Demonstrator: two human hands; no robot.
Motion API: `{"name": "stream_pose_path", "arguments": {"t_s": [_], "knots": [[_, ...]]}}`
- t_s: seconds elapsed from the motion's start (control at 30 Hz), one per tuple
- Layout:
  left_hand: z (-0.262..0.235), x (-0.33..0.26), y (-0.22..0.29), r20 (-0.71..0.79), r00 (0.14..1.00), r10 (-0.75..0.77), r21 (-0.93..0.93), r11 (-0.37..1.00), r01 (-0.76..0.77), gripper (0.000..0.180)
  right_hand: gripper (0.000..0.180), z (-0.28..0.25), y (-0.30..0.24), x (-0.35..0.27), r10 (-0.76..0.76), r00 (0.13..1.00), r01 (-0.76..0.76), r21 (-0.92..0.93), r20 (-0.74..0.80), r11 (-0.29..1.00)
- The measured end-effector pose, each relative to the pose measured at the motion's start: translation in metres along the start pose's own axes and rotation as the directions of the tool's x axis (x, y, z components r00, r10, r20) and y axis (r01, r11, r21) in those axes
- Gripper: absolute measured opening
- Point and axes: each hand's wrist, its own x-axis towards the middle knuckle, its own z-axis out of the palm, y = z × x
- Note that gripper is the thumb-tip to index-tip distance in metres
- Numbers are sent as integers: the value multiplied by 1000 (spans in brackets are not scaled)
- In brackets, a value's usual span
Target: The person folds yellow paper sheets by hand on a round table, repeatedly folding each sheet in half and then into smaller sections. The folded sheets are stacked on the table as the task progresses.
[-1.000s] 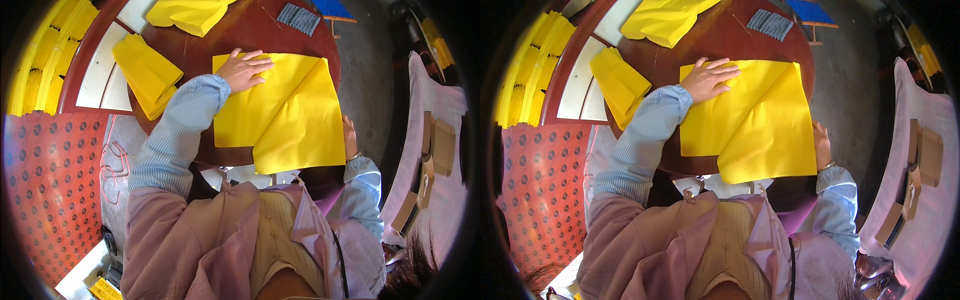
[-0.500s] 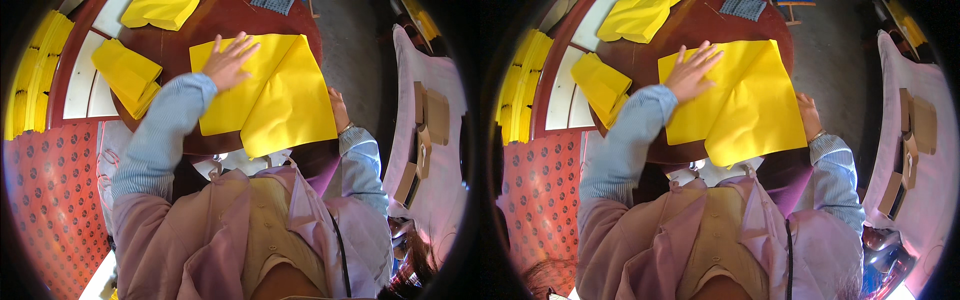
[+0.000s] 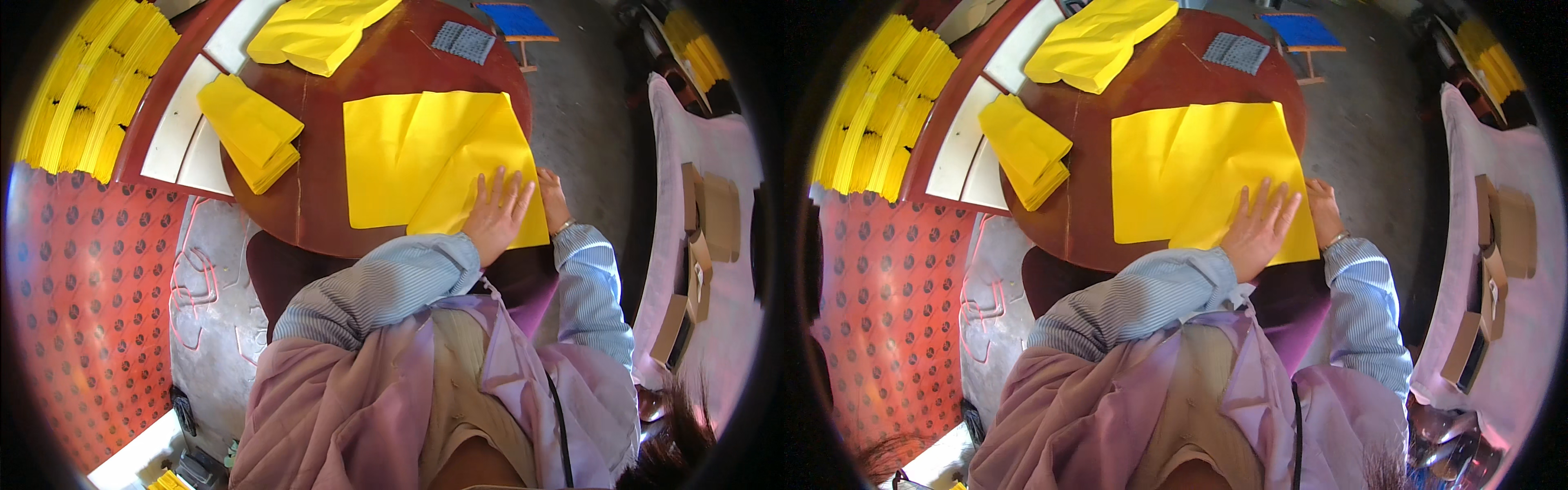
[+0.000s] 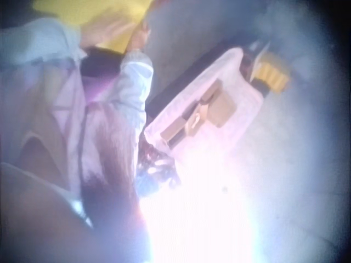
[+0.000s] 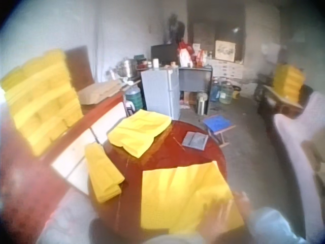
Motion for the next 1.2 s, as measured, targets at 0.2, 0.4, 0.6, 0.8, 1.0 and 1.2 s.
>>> {"name": "stream_pose_path", "arguments": {"t_s": [0.2, 0.4, 0.6, 0.8, 1.0, 1.2], "knots": [[-15, -6, 14, 156, 986, -49, -207, 975, 81, 128, 34, -7, -6, 0, -41, 999, 45, -111, 32, 993], [0, 1, 29, 120, 990, -67, -21, 997, 70, 110, 37, 0, -2, 4, -67, 998, 66, -184, -2, 981], [13, -1, 22, -92, 990, -106, -69, 993, 100, 69, 36, -3, -2, 6, -69, 996, 79, -221, 55, 972], [-29, 1, -31, 49, 966, -253, -397, 883, 251, 39, 45, -9, -12, 6, 1, 994, 8, -80, 107, 997], [-100, -4, -193, 244, 904, -352, -826, 414, 384, 32, 45, -11, -16, 5, 48, 990, -40, -66, 132, 997], [-117, -28, -294, 583, 697, -418, -788, -82, 610, 52, 43, -9, -13, 6, 7, 996, -2, -59, 86, 998]]}}
